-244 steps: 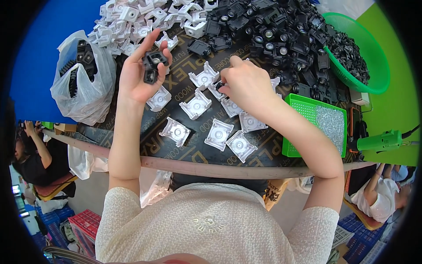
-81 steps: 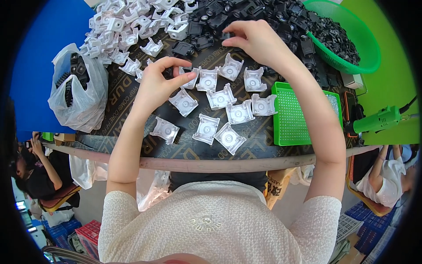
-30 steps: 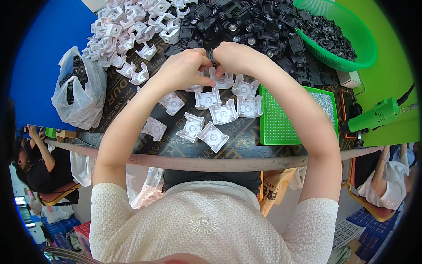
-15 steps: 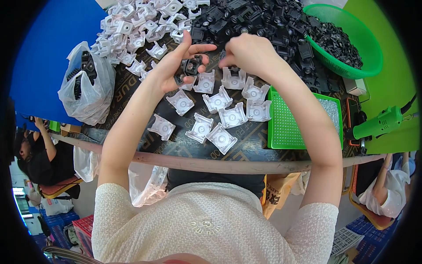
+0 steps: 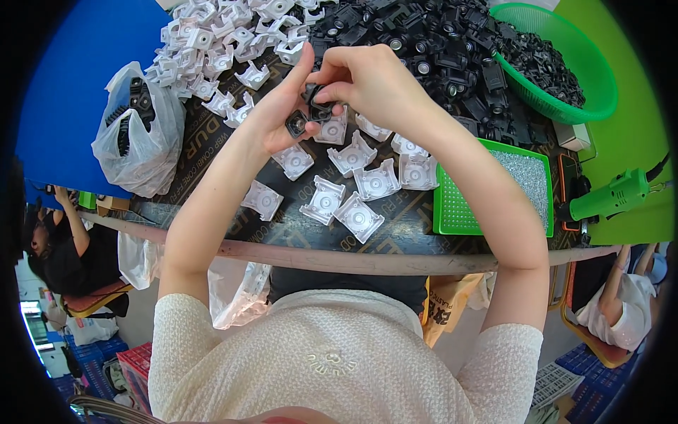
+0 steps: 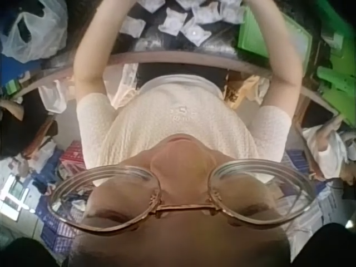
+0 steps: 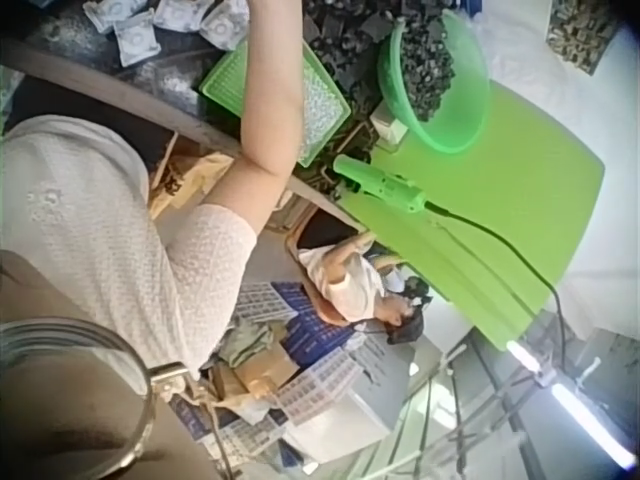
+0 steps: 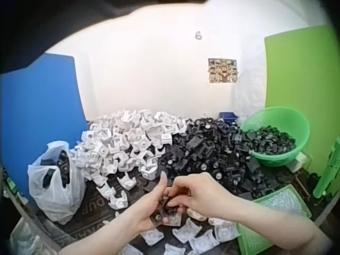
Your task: Assembling small electronic cooling fans into plastic housings using an electric screwdriver.
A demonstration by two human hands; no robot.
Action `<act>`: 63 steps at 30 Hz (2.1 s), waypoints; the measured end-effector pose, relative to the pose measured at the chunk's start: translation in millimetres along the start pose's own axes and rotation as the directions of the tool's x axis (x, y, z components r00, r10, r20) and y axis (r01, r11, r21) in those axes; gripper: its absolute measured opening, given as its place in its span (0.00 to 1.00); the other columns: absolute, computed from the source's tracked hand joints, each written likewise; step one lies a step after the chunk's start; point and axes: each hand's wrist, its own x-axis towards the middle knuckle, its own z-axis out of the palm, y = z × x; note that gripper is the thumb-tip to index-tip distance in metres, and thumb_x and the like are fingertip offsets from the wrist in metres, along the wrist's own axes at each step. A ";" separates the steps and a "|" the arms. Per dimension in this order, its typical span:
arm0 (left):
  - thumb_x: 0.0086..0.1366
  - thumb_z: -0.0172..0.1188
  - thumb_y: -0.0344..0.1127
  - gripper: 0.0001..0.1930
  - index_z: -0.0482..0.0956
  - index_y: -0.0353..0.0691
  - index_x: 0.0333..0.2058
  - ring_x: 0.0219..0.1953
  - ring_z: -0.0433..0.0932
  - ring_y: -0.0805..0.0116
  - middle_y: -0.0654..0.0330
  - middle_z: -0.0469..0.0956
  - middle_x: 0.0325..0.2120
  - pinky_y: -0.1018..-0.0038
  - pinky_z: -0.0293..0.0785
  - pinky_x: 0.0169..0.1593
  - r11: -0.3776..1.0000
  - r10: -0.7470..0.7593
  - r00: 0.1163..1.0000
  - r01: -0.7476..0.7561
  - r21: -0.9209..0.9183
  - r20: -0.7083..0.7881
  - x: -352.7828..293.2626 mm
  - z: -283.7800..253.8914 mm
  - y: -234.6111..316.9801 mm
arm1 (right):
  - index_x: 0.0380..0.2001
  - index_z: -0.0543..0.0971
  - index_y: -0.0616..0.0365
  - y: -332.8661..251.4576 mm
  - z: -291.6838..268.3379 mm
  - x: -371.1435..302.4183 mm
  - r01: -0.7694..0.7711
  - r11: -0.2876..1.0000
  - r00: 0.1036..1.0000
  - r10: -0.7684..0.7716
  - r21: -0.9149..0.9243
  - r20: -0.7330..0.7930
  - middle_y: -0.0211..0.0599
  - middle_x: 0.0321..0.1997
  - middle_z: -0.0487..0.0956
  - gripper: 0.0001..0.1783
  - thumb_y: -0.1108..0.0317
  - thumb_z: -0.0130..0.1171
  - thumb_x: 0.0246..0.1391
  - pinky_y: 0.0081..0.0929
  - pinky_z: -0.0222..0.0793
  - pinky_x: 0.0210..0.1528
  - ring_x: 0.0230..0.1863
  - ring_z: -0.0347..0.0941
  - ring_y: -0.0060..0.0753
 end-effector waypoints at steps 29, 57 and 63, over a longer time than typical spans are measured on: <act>0.48 0.71 0.35 0.17 0.84 0.38 0.39 0.22 0.74 0.69 0.59 0.75 0.21 0.71 0.71 0.27 0.101 0.441 0.877 -0.258 0.961 0.189 -1.6 -38.2 6.7 | 0.34 0.78 0.55 47.2 29.5 6.0 -0.120 0.916 0.990 0.140 -0.384 0.023 0.40 0.31 0.81 0.08 0.75 0.58 0.47 0.38 0.73 0.38 0.36 0.78 0.45; 0.44 0.73 0.38 0.19 0.79 0.29 0.30 0.38 0.78 0.46 0.44 0.78 0.31 0.59 0.75 0.42 0.032 0.374 0.924 -0.102 0.994 0.082 -19.1 -25.4 -14.9 | 0.31 0.75 0.62 57.8 39.9 24.7 0.313 0.886 0.945 -0.327 -0.341 0.018 0.43 0.30 0.80 0.07 0.76 0.61 0.46 0.32 0.73 0.35 0.33 0.78 0.45; 0.42 0.74 0.39 0.21 0.78 0.28 0.30 0.40 0.77 0.46 0.44 0.77 0.32 0.59 0.74 0.43 0.052 0.451 0.890 -0.102 0.993 0.068 -33.5 -12.8 -12.7 | 0.30 0.74 0.63 59.4 34.1 19.2 0.268 0.906 0.963 -0.243 -0.328 0.114 0.42 0.28 0.79 0.07 0.77 0.61 0.45 0.32 0.73 0.34 0.31 0.77 0.45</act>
